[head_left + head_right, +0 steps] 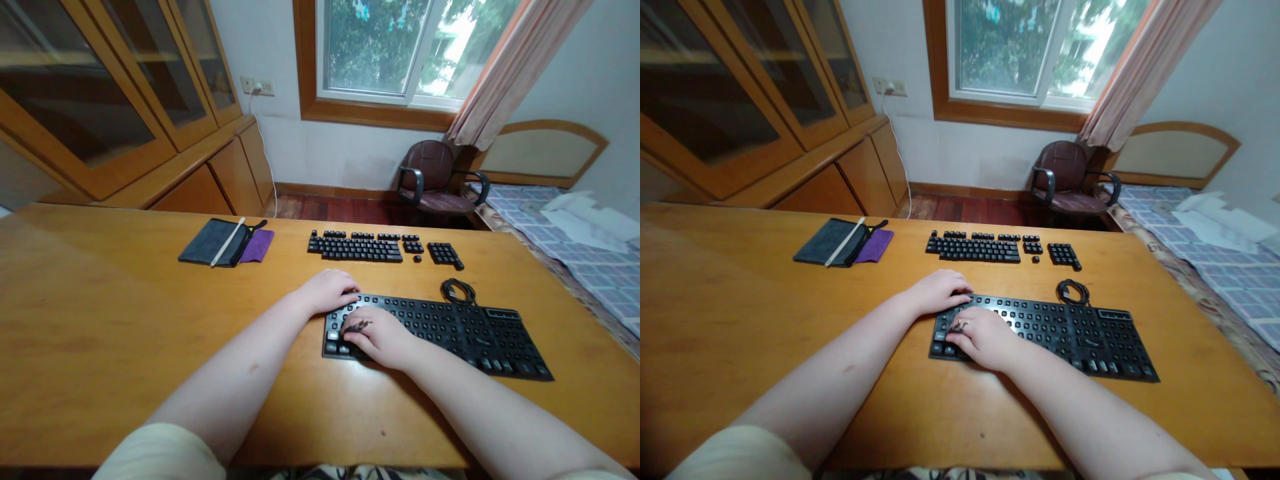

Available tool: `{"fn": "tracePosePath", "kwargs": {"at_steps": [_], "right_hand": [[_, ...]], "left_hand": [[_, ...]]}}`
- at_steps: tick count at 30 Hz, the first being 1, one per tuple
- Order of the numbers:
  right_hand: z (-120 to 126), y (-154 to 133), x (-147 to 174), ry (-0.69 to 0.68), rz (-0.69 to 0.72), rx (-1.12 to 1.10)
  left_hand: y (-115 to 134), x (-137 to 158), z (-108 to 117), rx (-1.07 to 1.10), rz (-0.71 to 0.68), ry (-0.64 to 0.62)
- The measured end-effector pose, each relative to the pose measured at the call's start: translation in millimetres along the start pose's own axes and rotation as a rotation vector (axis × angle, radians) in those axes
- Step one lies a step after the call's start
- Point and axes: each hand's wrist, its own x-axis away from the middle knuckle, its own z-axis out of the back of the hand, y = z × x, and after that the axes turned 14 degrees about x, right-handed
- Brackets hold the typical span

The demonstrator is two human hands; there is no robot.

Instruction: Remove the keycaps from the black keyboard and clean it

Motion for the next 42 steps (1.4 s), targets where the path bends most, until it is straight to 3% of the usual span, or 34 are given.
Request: {"fn": "tracePosePath", "kwargs": {"at_steps": [4,8,12,17,22,26,30,38,42], "right_hand": [[-5,-4,3,0.029,0.046,0.08],[-8,-5,4,0.083,0.015,0.066],[-10,-5,3,0.124,0.009,-0.012],[-11,-3,2,0.113,-0.006,-0.075],[-6,2,3,0.098,-0.02,-0.154],[-6,5,6,0.174,-0.187,-0.212],[-8,7,7,0.203,-0.344,-0.223],[-13,10,4,0.312,-0.303,-0.374],[-14,11,2,0.292,-0.298,-0.462]], "left_hand": [[38,22,12,-0.158,0.204,0.084],[60,56,-2,-0.013,0.231,0.025],[47,78,-21,0.124,0.215,-0.035],[28,80,-23,0.152,0.163,-0.174],[26,77,-21,0.112,0.135,-0.163],[26,78,-19,0.137,0.099,-0.14],[25,77,-18,0.175,0.072,-0.054],[37,71,-28,0.194,0.033,0.182],[39,70,-37,0.178,0.003,0.277]]}}
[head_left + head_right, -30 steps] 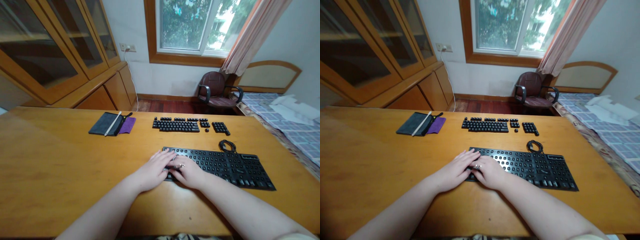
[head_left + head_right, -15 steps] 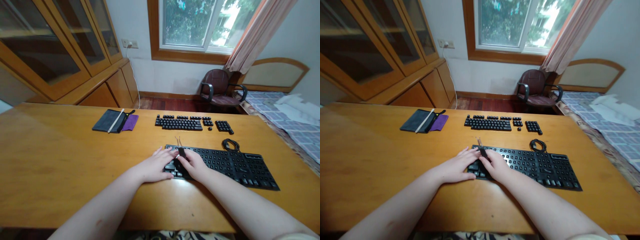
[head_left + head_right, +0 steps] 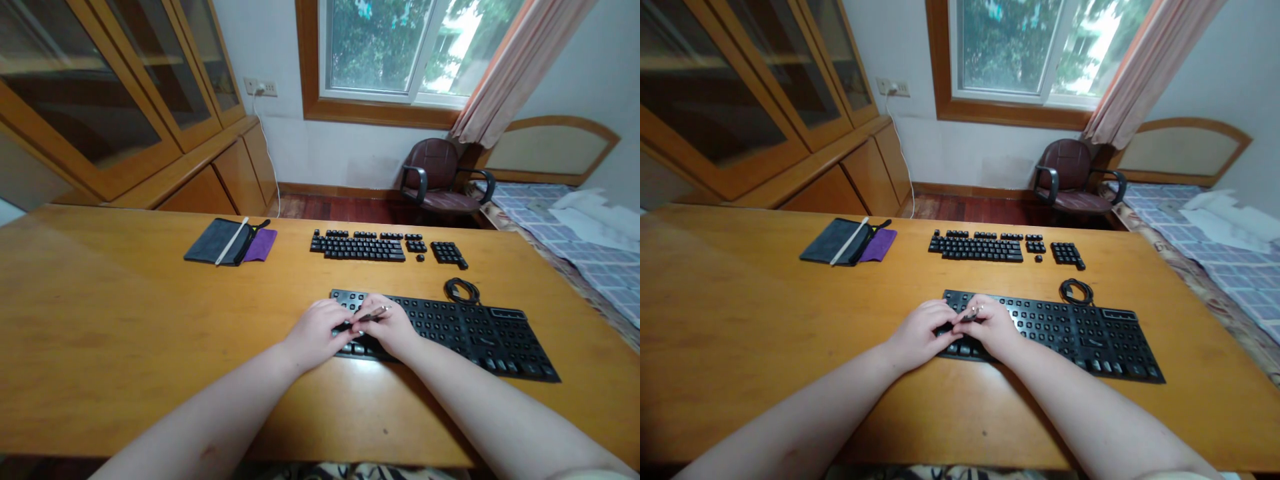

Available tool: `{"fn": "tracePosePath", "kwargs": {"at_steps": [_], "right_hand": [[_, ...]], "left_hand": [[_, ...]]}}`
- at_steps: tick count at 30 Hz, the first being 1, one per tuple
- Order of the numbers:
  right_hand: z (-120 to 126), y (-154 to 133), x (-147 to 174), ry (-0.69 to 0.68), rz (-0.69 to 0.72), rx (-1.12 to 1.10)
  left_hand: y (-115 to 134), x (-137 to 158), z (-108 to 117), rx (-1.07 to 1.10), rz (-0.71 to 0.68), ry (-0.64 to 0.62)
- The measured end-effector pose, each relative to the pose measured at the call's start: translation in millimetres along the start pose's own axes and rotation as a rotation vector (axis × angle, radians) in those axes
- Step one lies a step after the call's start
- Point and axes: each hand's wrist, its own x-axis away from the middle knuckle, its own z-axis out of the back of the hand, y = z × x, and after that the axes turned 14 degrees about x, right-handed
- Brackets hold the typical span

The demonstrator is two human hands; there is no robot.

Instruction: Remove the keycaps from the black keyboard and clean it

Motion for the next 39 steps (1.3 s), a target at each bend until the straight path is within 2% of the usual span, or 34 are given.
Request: {"fn": "tracePosePath", "kwargs": {"at_steps": [4,10,16,21,24,34,39], "right_hand": [[5,-5,1,-0.02,0.054,0.015],[8,-6,7,0.112,-0.069,0.186],[5,-9,3,-0.021,-0.12,0.282],[4,-8,0,-0.115,-0.218,0.273],[4,-7,0,-0.127,-0.239,0.258],[4,-4,5,-0.235,-0.188,0.095],[7,-9,7,-0.233,0.094,0.234]], "left_hand": [[-4,-1,3,0.004,-0.003,-0.001],[-8,-2,22,-0.014,0.069,-0.158],[-16,1,23,-0.11,0.206,-0.282],[-20,2,27,-0.081,0.19,-0.312],[-22,3,31,-0.043,0.17,-0.325],[-22,2,33,-0.016,0.165,-0.371],[-19,1,35,-0.005,0.166,-0.385]]}}
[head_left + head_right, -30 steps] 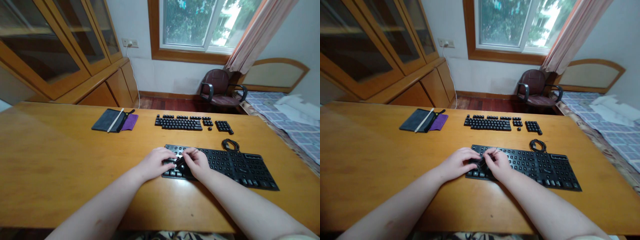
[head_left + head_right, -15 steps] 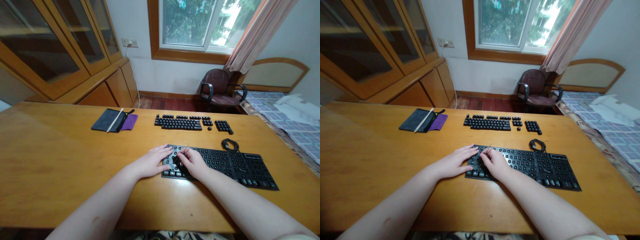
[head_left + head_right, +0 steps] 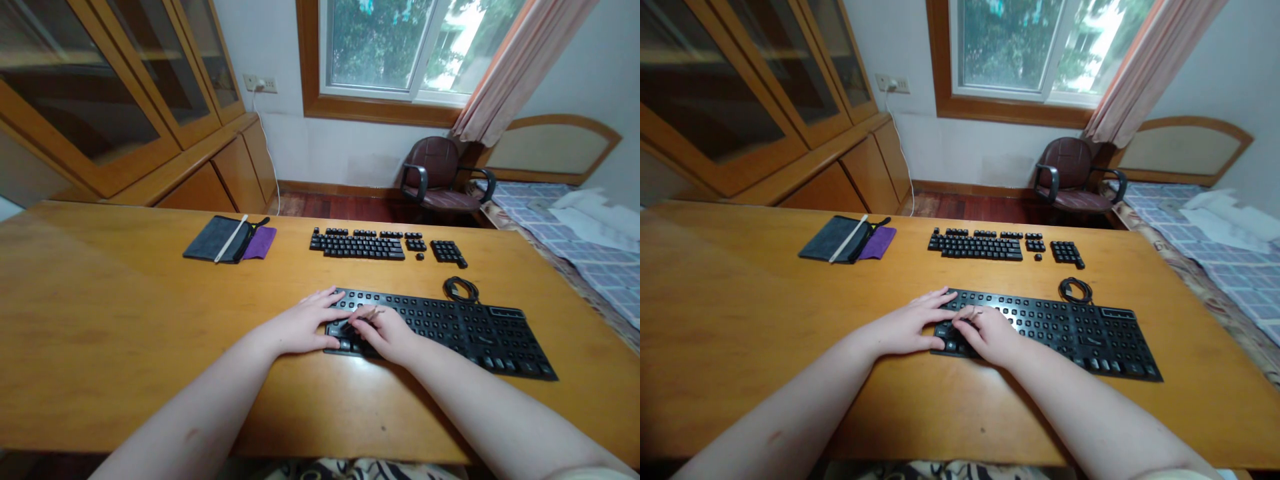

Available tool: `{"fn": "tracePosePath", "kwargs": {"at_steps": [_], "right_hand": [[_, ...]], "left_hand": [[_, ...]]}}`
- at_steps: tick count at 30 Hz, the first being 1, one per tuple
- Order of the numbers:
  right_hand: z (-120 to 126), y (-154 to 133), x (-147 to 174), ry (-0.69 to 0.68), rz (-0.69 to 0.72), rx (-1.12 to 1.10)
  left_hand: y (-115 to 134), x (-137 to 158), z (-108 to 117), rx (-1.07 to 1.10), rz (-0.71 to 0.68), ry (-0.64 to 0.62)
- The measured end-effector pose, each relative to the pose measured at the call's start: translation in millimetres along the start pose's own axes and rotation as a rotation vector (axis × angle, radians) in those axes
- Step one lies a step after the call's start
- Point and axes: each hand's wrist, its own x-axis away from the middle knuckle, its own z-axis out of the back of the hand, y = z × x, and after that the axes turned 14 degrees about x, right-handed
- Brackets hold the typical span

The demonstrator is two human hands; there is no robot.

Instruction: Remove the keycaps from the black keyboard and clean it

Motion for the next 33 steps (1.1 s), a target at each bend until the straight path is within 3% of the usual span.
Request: {"fn": "tracePosePath", "kwargs": {"at_steps": [3,11,21,30,33], "right_hand": [[2,-2,-1,-0.005,0.103,0.067],[1,-4,-1,0.021,-0.037,0.071],[-4,-5,7,0.127,0.186,0.166],[-4,-10,11,0.286,0.168,0.159],[-4,-11,9,0.272,0.14,0.163]], "left_hand": [[1,0,1,-0.005,0.012,-0.015],[-2,-1,-2,-0.021,0.004,0.007],[9,-2,-5,-0.029,0.031,0.026],[0,-3,-10,0.006,0.007,0.035],[0,-3,-10,0.004,-0.003,0.041]]}}
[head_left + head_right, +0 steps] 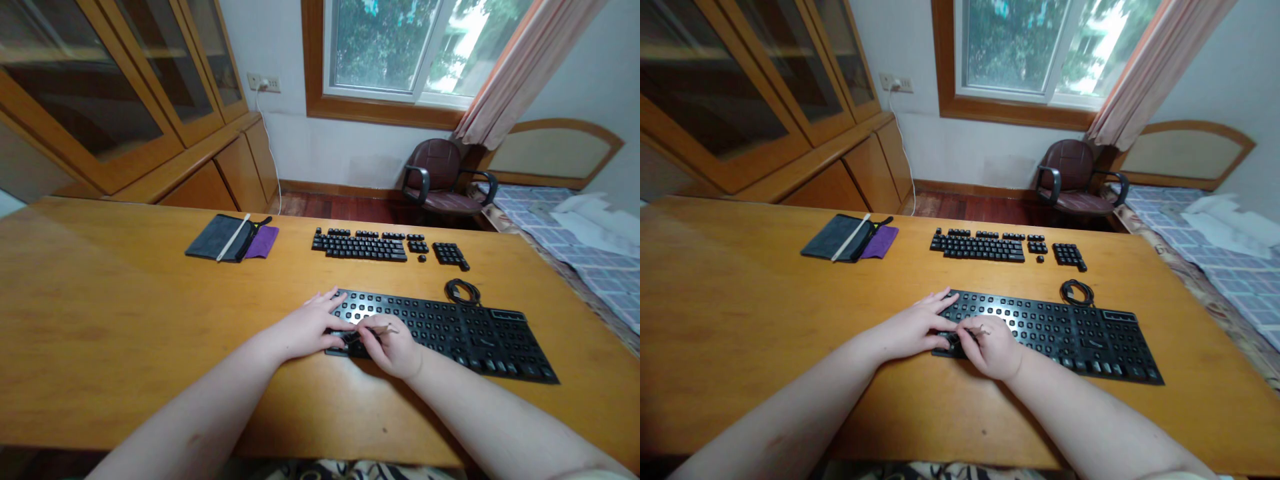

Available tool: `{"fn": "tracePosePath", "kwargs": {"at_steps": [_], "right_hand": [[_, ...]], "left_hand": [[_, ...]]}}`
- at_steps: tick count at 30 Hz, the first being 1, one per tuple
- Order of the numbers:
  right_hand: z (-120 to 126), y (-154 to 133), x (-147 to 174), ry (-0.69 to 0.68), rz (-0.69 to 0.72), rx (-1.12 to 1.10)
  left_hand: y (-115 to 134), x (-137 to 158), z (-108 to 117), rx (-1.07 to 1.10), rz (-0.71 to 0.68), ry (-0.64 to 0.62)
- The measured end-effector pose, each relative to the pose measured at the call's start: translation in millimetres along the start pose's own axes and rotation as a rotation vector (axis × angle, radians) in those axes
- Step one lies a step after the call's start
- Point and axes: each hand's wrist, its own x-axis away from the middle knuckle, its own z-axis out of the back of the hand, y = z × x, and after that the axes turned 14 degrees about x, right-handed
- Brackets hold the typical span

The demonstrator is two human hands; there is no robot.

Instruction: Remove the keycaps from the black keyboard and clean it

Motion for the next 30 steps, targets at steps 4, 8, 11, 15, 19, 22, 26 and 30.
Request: {"fn": "tracePosePath", "kwargs": {"at_steps": [4,8,11,15,19,22,26,30], "right_hand": [[1,4,-2,-0.05,-0.177,0.003],[0,7,-3,-0.125,-0.298,-0.045],[-3,8,-5,-0.185,-0.356,-0.097],[-8,9,-7,-0.246,-0.456,-0.156],[-9,8,-8,-0.271,-0.465,-0.156],[-6,5,-6,-0.28,-0.312,-0.092],[-5,2,-3,-0.23,-0.042,0.003],[-5,1,0,-0.166,0.154,0.073]], "left_hand": [[2,1,3,-0.007,0.0,0.009],[5,1,7,-0.01,0.017,-0.001],[6,1,8,-0.018,0.025,-0.013],[8,0,7,-0.024,0.038,-0.016],[8,0,6,-0.023,0.048,-0.017],[8,0,5,-0.014,0.06,-0.027],[11,0,6,0.007,0.086,-0.056],[14,-1,7,0.02,0.108,-0.063]]}}
